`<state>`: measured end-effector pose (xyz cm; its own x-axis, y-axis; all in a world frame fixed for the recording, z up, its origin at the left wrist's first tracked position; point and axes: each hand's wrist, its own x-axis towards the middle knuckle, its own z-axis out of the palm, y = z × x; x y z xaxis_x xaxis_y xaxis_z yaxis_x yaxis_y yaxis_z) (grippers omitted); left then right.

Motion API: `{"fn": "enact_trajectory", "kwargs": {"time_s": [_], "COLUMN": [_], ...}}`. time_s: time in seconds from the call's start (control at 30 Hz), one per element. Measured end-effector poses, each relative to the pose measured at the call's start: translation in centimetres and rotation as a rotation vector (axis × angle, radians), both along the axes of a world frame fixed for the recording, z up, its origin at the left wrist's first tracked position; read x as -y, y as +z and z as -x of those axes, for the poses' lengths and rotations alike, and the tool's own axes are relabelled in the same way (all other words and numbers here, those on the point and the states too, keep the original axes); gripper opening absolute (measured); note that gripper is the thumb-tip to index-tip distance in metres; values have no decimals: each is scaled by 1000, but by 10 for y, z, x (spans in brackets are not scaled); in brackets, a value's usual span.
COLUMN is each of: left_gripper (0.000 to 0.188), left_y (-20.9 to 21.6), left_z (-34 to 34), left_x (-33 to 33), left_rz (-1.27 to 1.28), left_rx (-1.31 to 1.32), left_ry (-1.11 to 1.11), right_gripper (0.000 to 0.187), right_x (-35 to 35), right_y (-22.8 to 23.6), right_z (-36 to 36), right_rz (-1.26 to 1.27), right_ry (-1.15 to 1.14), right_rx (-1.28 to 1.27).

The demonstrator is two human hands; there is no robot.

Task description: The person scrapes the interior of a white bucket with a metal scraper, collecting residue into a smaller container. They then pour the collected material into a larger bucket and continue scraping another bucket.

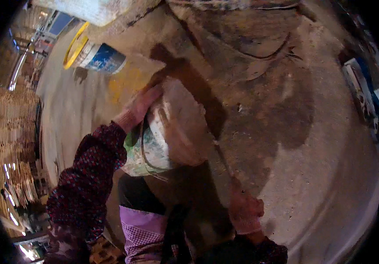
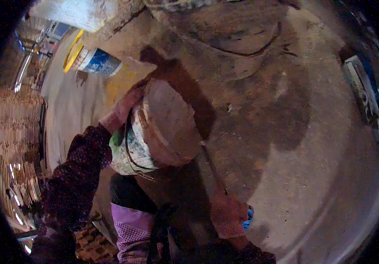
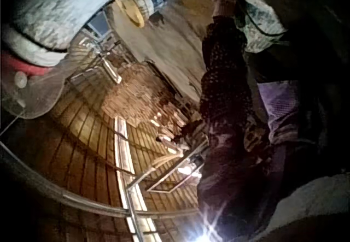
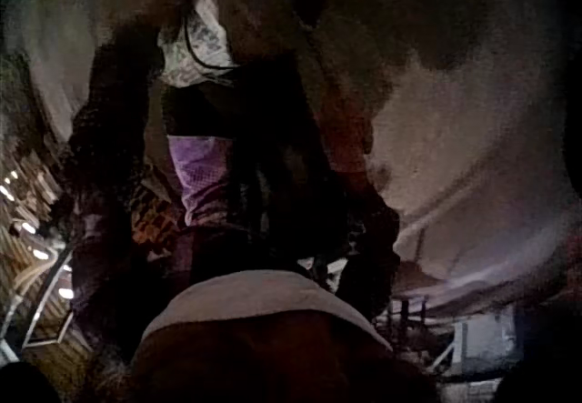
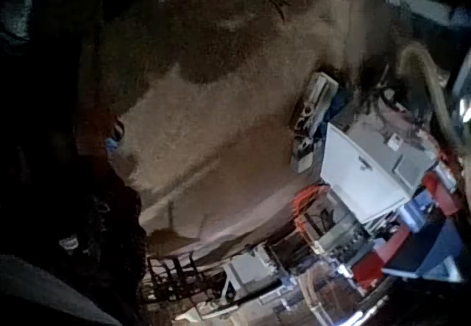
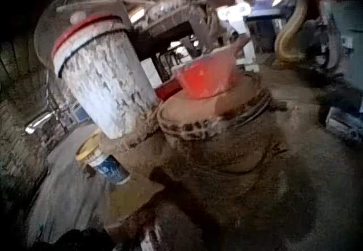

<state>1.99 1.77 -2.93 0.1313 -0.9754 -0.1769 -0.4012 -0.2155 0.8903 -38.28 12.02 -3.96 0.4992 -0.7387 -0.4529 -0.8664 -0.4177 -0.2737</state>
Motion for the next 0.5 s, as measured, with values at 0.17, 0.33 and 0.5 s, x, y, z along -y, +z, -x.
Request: {"fn": "enact_trajectory", "kwargs": {"time_s": [0.17, 0.33, 0.5], "left_gripper": [59, 56, 53], "left_y": [-3, 17, 12], "left_z": [-5, 32, 28], "left_x": [-1, 5, -7], "left_rz": [-132, -32, -25], "left_rx": [-62, -112, -16], "left_ry": [13, 42, 36], "right_gripper": [31, 20, 21], "right_x": [-15, -9, -10], "right_y": [-29, -103, -96], "right_z": [5, 4, -5], "right_rz": [217, 209, -73], "right_ry": [73, -173, -440], "right_rx": [-165, 165, 342]}}
